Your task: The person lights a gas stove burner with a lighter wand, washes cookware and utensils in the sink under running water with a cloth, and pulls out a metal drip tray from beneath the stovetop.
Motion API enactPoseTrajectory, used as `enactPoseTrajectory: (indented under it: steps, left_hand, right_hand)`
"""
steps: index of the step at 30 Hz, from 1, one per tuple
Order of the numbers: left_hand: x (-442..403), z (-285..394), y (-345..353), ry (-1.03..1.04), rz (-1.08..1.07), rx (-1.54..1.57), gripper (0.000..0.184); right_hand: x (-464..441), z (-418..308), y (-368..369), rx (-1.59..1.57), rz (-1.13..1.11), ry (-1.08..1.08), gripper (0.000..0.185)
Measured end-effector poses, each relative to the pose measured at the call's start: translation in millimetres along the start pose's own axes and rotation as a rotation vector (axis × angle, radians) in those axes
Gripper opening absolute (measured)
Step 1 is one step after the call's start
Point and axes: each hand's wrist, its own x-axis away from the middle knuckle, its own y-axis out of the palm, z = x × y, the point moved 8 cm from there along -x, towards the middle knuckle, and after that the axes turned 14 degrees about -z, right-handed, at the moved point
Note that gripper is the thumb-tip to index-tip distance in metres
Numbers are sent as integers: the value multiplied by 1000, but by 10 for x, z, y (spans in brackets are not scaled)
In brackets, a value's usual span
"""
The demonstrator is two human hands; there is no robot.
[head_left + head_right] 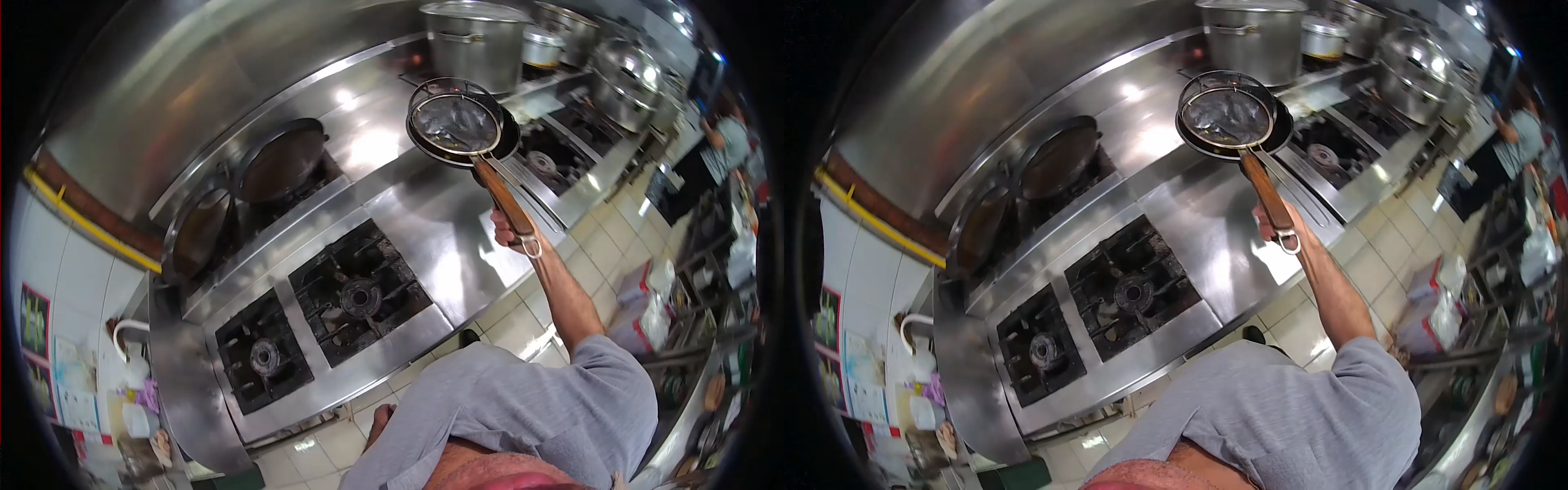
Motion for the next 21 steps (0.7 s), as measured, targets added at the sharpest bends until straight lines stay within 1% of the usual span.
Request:
enactPoseTrajectory:
  steps: [3, 4, 5, 7, 8, 9, 11, 15, 19, 21]
  left_hand:
    - [168, 34, 209, -93, 22, 230, 26]
    - [208, 85, 267, -106, 39, 306, 25]
    - [234, 136, 271, -106, 62, 390, 25]
    - [267, 245, 291, -118, 90, 519, 23]
    - [273, 307, 294, -117, 101, 582, 23]
    - [278, 365, 294, -111, 108, 643, 22]
    - [277, 454, 292, -103, 107, 749, 21]
    - [388, 601, 169, -80, 87, 913, 19]
    - [665, 793, -89, -37, 32, 1057, 17]
    - [854, 967, -387, 17, -4, 1137, 16]
  right_hand:
    - [-683, -149, 4, 73, -120, 48, 20]
    - [-911, -194, -59, 78, -231, -25, 22]
    - [-1003, -229, -1, 15, -122, 9, 22]
    - [-1357, -301, -42, 170, -62, 61, 21]
    - [-1507, -324, -65, 184, -74, 95, 23]
    - [-1635, -359, -126, 176, -3, 80, 20]
    - [-1956, -358, -208, 226, -113, 103, 14]
    - [-2371, -408, -348, 103, -116, 95, 10]
    - [-2556, -523, -550, 160, -25, 124, 9]
    - [-2677, -503, -682, 232, -108, 231, 10]
